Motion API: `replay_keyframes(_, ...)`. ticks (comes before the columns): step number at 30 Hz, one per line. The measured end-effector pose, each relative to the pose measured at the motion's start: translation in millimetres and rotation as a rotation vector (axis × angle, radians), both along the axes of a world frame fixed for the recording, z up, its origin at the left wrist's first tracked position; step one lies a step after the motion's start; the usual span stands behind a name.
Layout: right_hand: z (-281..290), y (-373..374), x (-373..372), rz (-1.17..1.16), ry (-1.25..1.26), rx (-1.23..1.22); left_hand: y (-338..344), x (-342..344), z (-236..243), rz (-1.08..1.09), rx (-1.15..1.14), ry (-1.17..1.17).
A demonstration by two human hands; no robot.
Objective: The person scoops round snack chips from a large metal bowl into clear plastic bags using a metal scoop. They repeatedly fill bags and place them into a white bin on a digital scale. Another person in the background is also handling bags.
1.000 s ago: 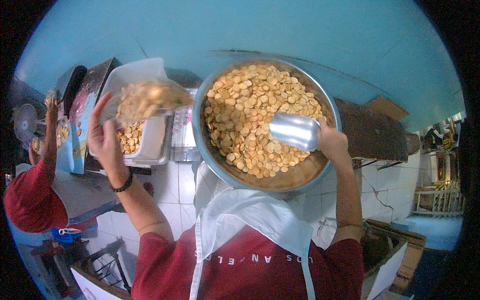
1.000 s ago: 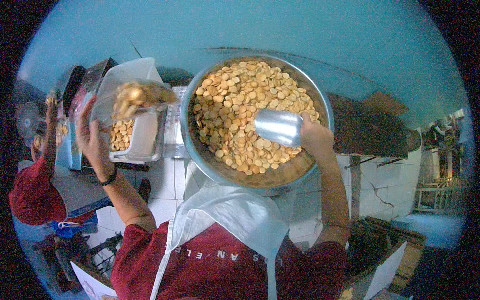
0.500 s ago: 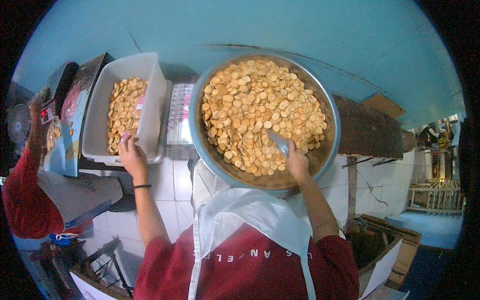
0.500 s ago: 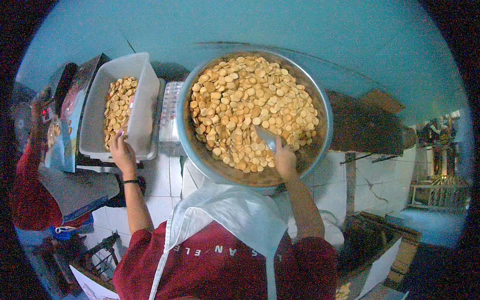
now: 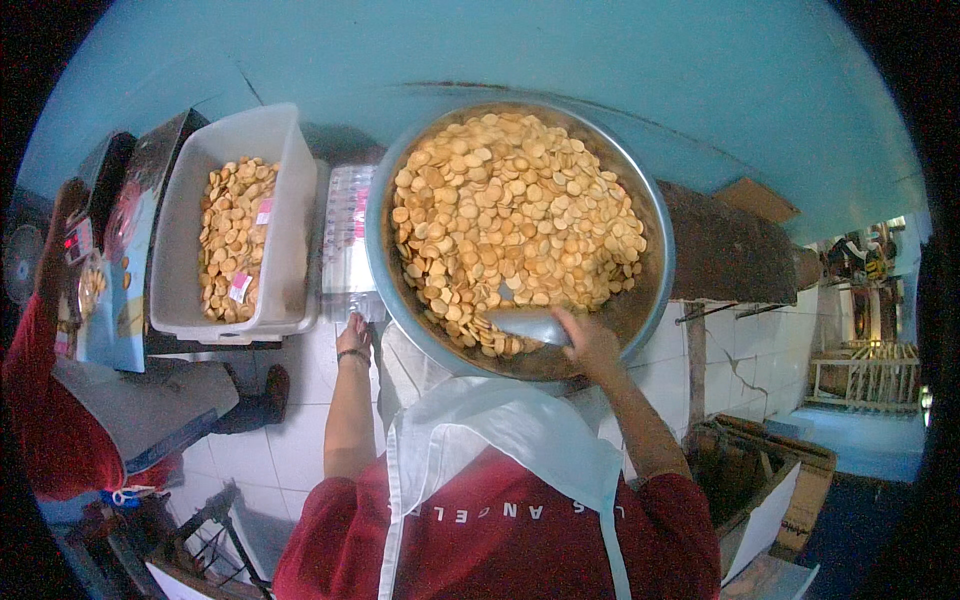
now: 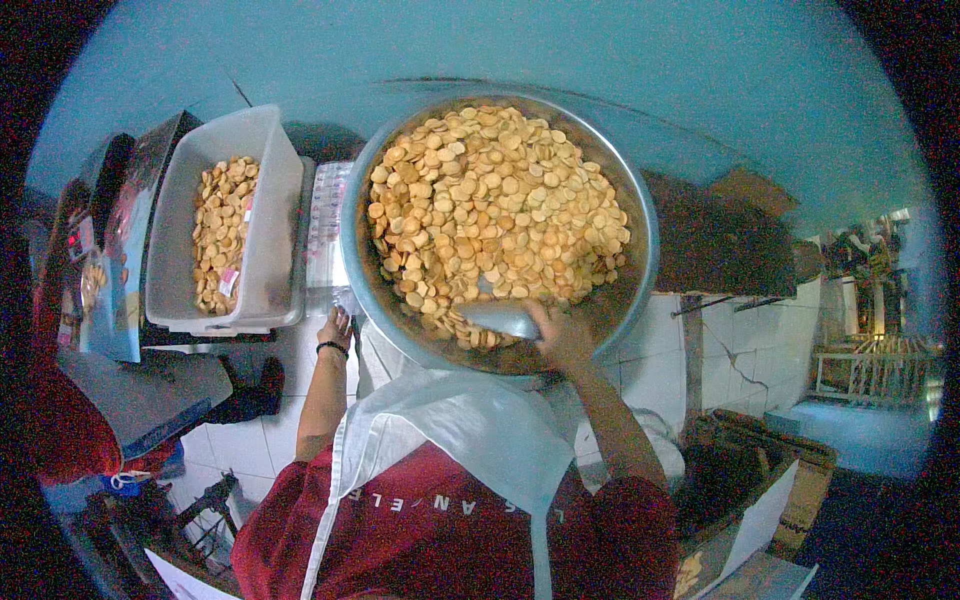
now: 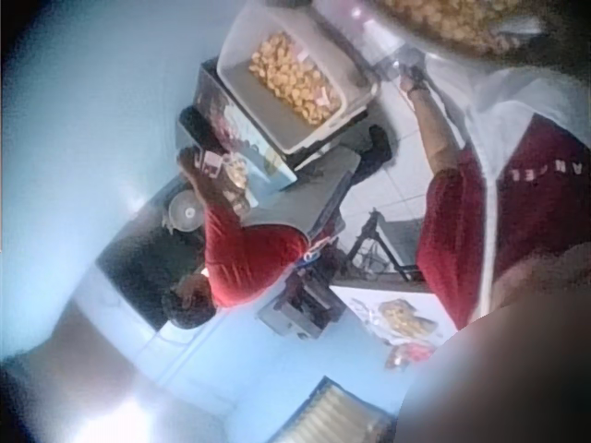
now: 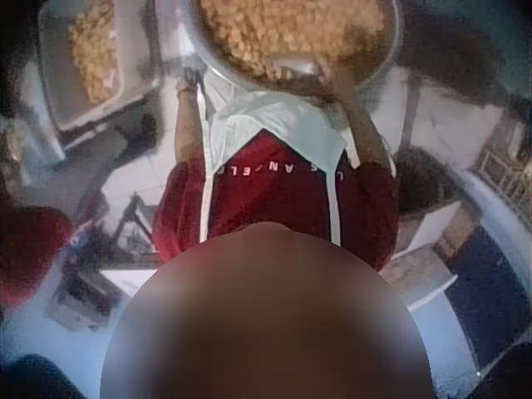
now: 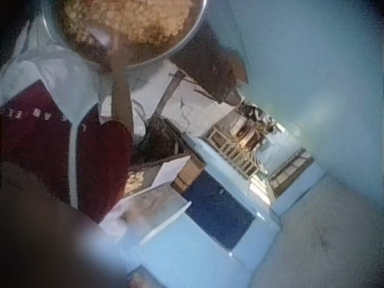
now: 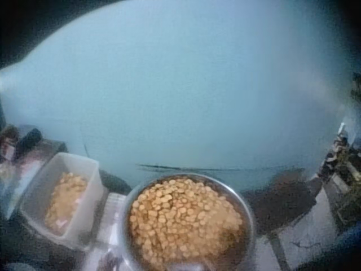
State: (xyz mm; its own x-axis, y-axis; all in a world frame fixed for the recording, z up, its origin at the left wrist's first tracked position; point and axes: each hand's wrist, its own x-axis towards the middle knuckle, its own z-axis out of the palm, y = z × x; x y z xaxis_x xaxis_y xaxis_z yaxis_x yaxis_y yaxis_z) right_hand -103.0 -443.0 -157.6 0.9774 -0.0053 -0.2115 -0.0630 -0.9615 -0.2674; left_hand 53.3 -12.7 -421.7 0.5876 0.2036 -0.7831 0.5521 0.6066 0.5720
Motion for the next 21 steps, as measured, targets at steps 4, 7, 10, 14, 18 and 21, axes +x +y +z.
replay_keyframes(4,11.1,-29.6,-4.4,-0.344,0.09,-0.331,-6.6,11.0,24.7,0.047,-0.008,-0.176)
replay_keyframes(7,-2.3,-44.6,-6.7,-0.343,0.094,-0.338,-20.4,6.5,60.5,0.105,0.033,-0.39)
replay_keyframes(10,-38.8,-36.9,-3.1,-0.319,0.216,-0.226,-18.6,9.6,112.8,-0.027,0.14,-0.53)
replay_keyframes(14,-73.7,-5.9,1.9,-0.105,-0.106,-0.034,-15.0,15.7,199.5,-0.083,0.433,-0.858)
replay_keyframes(18,-79.9,28.5,23.2,-0.042,0.035,0.086,-9.5,16.4,287.0,-0.073,0.503,-0.957)
replay_keyframes(21,-85.3,36.9,34.3,-0.056,0.2,0.348,-7.0,22.3,328.7,-0.094,0.427,-1.011)
